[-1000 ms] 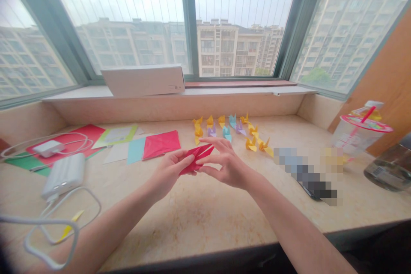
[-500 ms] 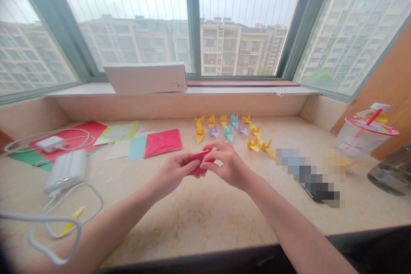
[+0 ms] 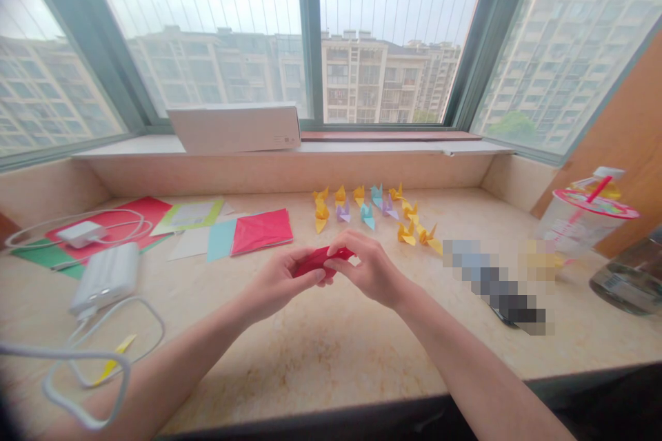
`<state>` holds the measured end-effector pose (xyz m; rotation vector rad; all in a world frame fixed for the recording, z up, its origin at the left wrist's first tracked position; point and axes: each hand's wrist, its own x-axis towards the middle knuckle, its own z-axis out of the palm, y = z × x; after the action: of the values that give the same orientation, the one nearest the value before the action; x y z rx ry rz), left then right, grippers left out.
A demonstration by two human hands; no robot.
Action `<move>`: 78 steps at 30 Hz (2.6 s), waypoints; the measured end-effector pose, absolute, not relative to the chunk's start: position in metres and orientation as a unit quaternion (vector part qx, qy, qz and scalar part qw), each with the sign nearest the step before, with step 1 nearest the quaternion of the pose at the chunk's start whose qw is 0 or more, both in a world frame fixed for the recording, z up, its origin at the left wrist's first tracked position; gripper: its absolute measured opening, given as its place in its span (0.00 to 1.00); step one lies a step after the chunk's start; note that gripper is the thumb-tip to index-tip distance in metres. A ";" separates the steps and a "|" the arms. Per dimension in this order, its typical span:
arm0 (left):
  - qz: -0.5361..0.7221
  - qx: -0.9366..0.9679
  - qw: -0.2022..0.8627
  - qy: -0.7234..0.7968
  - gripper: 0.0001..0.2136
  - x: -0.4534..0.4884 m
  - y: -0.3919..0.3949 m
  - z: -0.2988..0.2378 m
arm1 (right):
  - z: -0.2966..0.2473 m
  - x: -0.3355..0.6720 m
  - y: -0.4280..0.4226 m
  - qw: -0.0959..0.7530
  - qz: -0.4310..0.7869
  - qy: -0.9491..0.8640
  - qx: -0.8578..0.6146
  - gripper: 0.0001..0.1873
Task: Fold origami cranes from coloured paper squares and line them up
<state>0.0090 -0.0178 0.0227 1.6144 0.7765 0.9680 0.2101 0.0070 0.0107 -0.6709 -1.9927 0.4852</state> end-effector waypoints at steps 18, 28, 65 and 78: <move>0.402 0.611 0.600 0.323 0.11 0.007 -0.013 0.026 | 0.021 0.226 0.010 0.354 -0.067 -0.910 -0.205 0.12; 0.389 0.593 0.649 0.274 0.17 0.000 -0.013 0.023 | 0.025 0.227 0.009 0.342 -0.105 -0.918 -0.168 0.15; 0.377 0.692 0.547 0.281 0.15 0.006 -0.017 0.020 | 0.019 0.218 0.005 0.402 -0.100 -0.889 -0.195 0.05; 0.415 0.742 0.409 0.331 0.16 0.010 -0.013 0.007 | 0.013 0.217 0.007 0.409 -0.038 -0.872 -0.267 0.04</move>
<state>0.0096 -0.0128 0.0068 1.8701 0.8348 1.0442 0.2166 0.0072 0.0129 -0.6719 -2.1953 -0.0945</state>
